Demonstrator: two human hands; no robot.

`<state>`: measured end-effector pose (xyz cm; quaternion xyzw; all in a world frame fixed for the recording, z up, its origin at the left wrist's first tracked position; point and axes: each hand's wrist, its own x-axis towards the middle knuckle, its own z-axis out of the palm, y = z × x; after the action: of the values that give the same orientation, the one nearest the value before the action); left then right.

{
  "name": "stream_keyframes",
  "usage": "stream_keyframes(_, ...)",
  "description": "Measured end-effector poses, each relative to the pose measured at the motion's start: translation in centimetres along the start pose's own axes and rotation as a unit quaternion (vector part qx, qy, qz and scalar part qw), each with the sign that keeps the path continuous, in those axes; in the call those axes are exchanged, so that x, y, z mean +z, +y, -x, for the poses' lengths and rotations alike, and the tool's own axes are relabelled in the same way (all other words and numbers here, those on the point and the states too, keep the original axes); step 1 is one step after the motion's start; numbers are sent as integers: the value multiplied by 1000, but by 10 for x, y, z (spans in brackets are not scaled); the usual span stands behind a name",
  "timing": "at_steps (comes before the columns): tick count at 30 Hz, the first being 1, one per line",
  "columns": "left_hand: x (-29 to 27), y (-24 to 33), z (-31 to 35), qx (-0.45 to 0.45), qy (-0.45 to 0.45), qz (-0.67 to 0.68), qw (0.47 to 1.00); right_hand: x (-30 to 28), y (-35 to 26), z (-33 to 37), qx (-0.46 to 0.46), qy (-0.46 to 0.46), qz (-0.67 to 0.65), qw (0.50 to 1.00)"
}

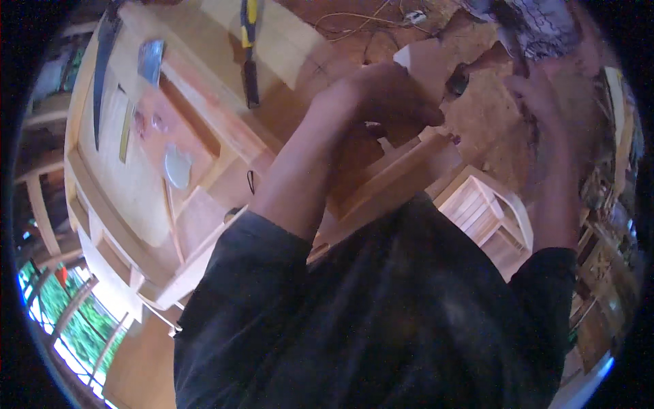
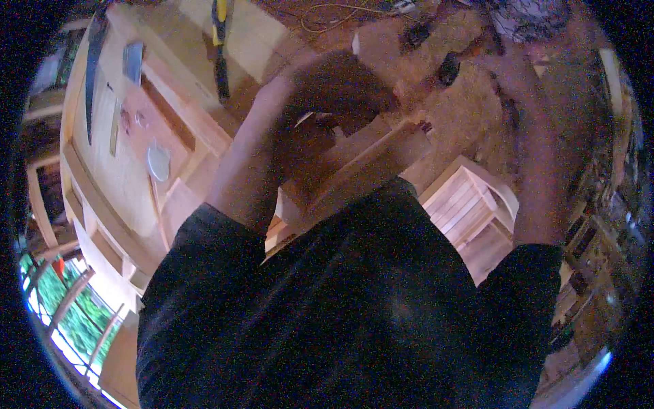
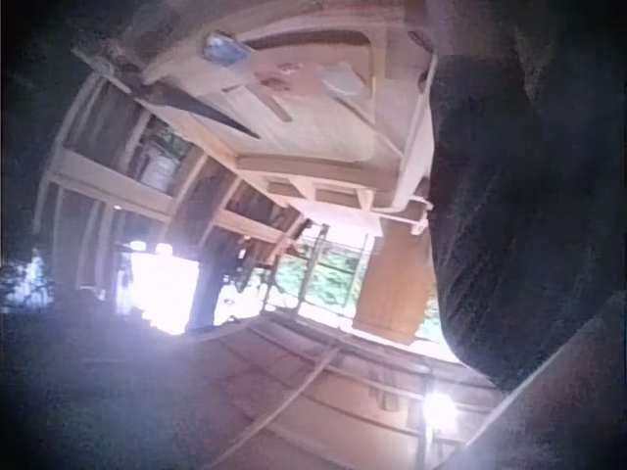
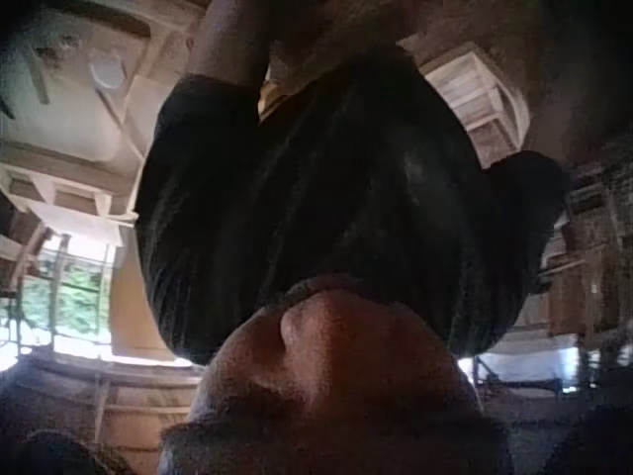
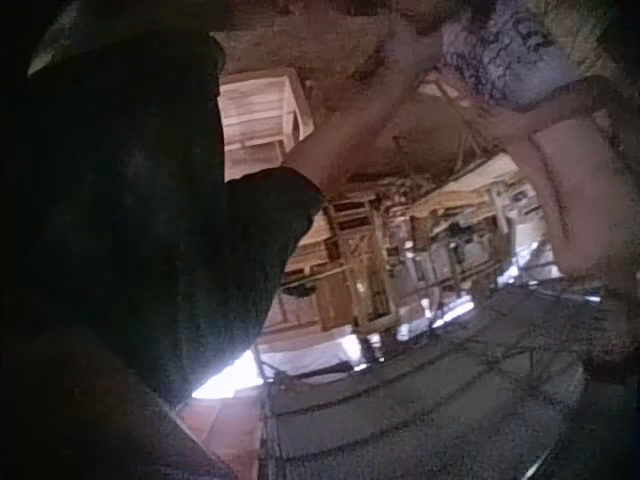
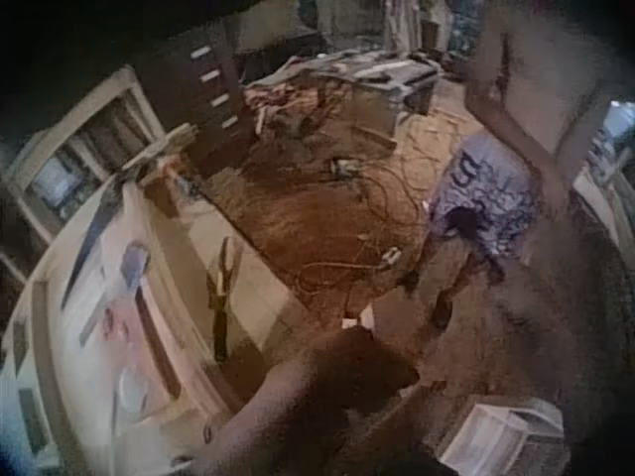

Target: Assembling and sanding wooden furniture components using a hammer and sandpaper.

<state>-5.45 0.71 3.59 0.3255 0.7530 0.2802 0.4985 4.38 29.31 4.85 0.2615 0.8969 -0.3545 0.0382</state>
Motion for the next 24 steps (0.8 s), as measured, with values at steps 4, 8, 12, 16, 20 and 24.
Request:
stream_keyframes(4,-10,15,11,50,-32,-54,997,2,-4,-5,241,-8,-173,955)
stream_keyframes(8,-11,16,13,97,-81,-207,970,14,-14,7,-68,-126,72,987)
stream_keyframes(12,-9,10,14,205,-39,-263,942,-3,-26,-18,18,-27,141,989)
stream_keyframes(16,-8,14,13,27,-73,-155,985,-14,-15,-35,196,-54,-17,979)
stream_keyframes(20,-8,19,19,-17,-47,-33,998,-4,6,-7,13,-95,173,980)
stream_keyframes(24,-15,24,23,121,-88,-269,951,-14,5,-4,-139,19,155,978)
